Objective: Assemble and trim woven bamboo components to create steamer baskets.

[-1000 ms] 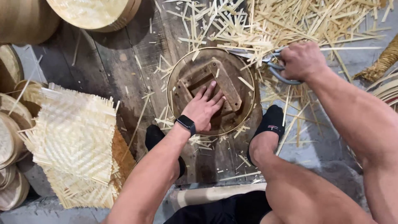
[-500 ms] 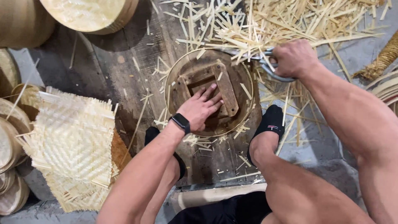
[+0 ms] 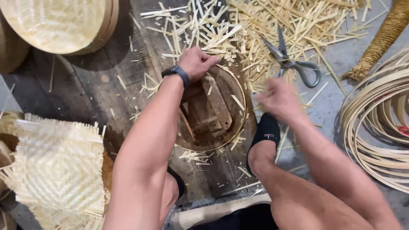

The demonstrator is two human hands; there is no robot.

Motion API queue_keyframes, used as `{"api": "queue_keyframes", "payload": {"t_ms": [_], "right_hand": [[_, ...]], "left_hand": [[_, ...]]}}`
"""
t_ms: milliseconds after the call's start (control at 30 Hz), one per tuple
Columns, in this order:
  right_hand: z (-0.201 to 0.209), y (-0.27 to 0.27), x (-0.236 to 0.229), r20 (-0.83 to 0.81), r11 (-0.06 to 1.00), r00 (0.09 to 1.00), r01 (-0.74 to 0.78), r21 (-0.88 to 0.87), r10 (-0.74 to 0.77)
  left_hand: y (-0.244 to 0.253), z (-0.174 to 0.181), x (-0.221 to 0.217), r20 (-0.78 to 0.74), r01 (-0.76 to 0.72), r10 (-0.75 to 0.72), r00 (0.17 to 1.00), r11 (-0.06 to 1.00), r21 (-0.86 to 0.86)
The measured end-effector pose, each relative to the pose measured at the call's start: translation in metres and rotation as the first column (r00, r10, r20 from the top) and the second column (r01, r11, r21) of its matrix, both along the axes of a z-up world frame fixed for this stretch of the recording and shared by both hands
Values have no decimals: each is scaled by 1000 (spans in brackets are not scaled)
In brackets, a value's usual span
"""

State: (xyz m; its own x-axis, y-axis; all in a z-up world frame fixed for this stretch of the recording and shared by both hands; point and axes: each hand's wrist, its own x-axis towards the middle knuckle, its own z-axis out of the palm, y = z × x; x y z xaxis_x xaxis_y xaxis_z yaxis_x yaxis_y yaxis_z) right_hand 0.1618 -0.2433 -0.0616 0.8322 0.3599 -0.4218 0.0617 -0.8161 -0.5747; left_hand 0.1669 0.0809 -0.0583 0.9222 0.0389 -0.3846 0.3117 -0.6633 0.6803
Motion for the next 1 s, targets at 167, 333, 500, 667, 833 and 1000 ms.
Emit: {"api": "queue_keyframes", "payload": {"t_ms": [167,333,500,667,833,1000], "right_hand": [[-11,31,-21,-470,943,876,242,227,-112],[-34,33,-23,-636,854,734,471,223,-239],[-7,36,-32,-424,884,864,398,245,-271],[-1,17,-65,-526,938,831,307,162,-182],[-12,14,-86,-615,869,769,413,272,-173],[-23,11,-85,-639,806,750,480,347,-171]], "left_hand": [[-15,1,13,-259,-114,109,960,993,-3],[-22,-20,4,-87,-162,173,981,979,120],[-4,-98,-8,173,-281,258,951,952,124],[87,-12,-69,-61,-453,451,890,892,-11],[120,-17,-126,-543,-686,546,638,723,-81],[104,-13,-131,-320,-672,642,696,740,25]]}}
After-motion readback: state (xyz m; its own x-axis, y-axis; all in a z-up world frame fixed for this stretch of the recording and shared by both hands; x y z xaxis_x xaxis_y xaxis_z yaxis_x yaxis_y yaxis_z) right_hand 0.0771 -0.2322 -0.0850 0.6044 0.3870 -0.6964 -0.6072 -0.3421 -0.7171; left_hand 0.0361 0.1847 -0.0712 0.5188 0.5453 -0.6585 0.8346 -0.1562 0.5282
